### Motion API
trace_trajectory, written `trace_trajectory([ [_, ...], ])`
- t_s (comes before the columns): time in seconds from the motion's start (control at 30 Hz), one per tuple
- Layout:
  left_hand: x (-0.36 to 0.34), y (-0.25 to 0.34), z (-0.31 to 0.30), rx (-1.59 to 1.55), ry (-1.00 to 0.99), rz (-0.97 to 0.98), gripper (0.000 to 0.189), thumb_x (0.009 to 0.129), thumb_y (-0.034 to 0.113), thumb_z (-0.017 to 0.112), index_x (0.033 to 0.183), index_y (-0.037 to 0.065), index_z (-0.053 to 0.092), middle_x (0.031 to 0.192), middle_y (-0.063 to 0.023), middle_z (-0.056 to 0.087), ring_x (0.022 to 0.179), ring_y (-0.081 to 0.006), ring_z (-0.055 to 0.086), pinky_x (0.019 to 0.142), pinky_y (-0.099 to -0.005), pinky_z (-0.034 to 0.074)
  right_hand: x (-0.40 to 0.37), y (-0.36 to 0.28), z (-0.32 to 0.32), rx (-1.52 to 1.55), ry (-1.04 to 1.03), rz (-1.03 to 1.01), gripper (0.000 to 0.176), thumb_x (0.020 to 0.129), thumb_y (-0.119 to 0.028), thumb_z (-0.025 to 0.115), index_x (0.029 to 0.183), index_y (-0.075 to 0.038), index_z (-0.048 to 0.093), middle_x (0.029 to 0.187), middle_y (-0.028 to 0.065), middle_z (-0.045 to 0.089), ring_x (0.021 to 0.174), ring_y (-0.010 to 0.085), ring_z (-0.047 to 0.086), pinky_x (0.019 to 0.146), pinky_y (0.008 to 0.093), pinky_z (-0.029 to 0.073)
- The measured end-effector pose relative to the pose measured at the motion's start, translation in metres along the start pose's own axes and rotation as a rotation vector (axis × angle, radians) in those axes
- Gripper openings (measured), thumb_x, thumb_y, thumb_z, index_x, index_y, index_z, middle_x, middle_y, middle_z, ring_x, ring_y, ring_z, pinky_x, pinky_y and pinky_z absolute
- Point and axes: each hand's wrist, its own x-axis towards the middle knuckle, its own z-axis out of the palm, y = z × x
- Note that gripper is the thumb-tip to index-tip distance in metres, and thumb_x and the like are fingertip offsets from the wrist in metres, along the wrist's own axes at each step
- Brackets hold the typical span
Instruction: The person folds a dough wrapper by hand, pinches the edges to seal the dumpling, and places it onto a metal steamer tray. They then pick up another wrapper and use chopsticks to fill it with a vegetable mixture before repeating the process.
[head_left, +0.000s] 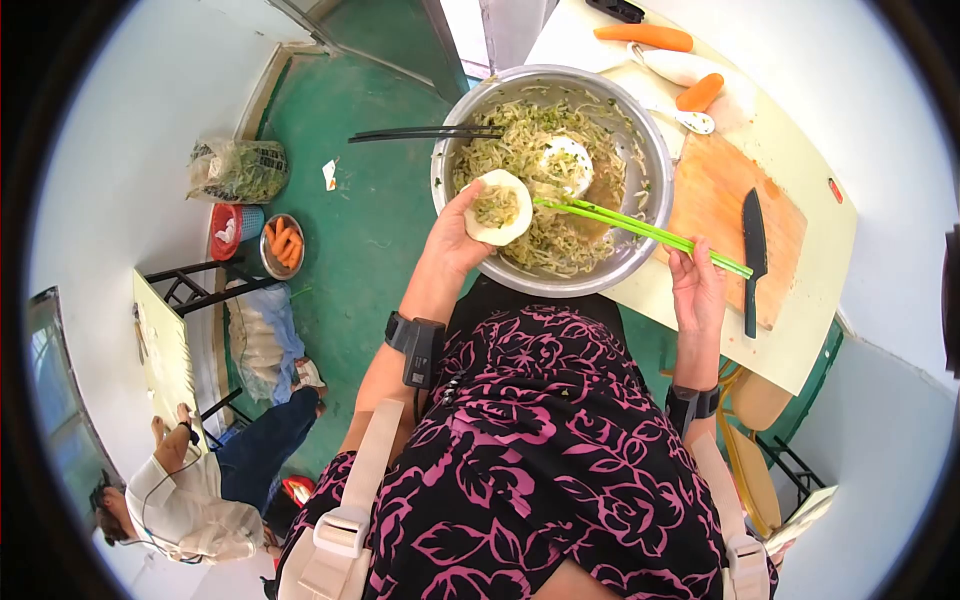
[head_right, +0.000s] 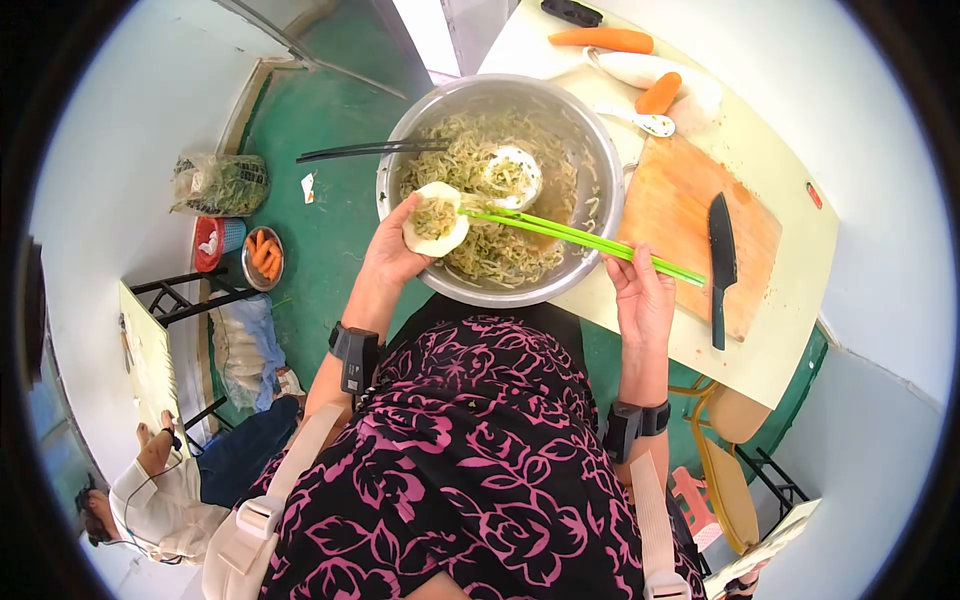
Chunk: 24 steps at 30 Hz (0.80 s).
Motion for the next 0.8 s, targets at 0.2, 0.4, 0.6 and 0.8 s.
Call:
trace_trajectory([
  [0.2,-0.001,-0.010,0.003,0.033,-0.096,-0.052,0.035,0.085,0.021,0.046,0.114,0.003,0.043,0.113,-0.0154,0.049,0.102,-0.0280,0.049,0.086,-0.0454,0.042,0.005,0.017,0.016,-0.077,-0.090,0.058,0.013,0.082,-0.012,0.053,0.091,-0.002,0.057,0.086,0.0111,0.060,0.077,0.0221,0.061,0.066,0.0278,0.052],
  [0.4,-0.004,-0.014,0.004,0.015,-0.097,-0.040,0.033,0.081,0.014,0.052,0.111,0.002,0.046,0.109,-0.0139,0.051,0.100,-0.0269,0.051,0.084,-0.0436,0.044,0.005,0.022,0.011,-0.188,-0.129,0.029,0.014,0.082,-0.009,0.053,0.093,-0.002,0.057,0.086,0.0102,0.060,0.077,0.0207,0.061,0.064,0.0265,0.052],
  [0.6,-0.003,-0.017,-0.002,0.038,-0.126,-0.043,0.033,0.079,0.009,0.052,0.110,0.003,0.047,0.108,-0.0130,0.052,0.100,-0.0268,0.051,0.083,-0.0438,0.045,-0.008,-0.004,0.017,-0.311,-0.237,-0.100,0.015,0.082,-0.008,0.053,0.095,-0.003,0.057,0.087,0.0107,0.059,0.077,0.0213,0.061,0.058,0.0249,0.052],
  [0.8,-0.003,-0.018,-0.002,0.054,-0.175,-0.067,0.036,0.076,0.007,0.052,0.111,0.002,0.045,0.107,-0.0140,0.053,0.100,-0.0271,0.051,0.084,-0.0445,0.044,-0.006,-0.007,0.014,-0.290,-0.198,-0.126,0.013,0.081,-0.007,0.053,0.093,-0.002,0.057,0.086,0.0108,0.059,0.074,0.0206,0.061,0.058,0.0251,0.052],
])
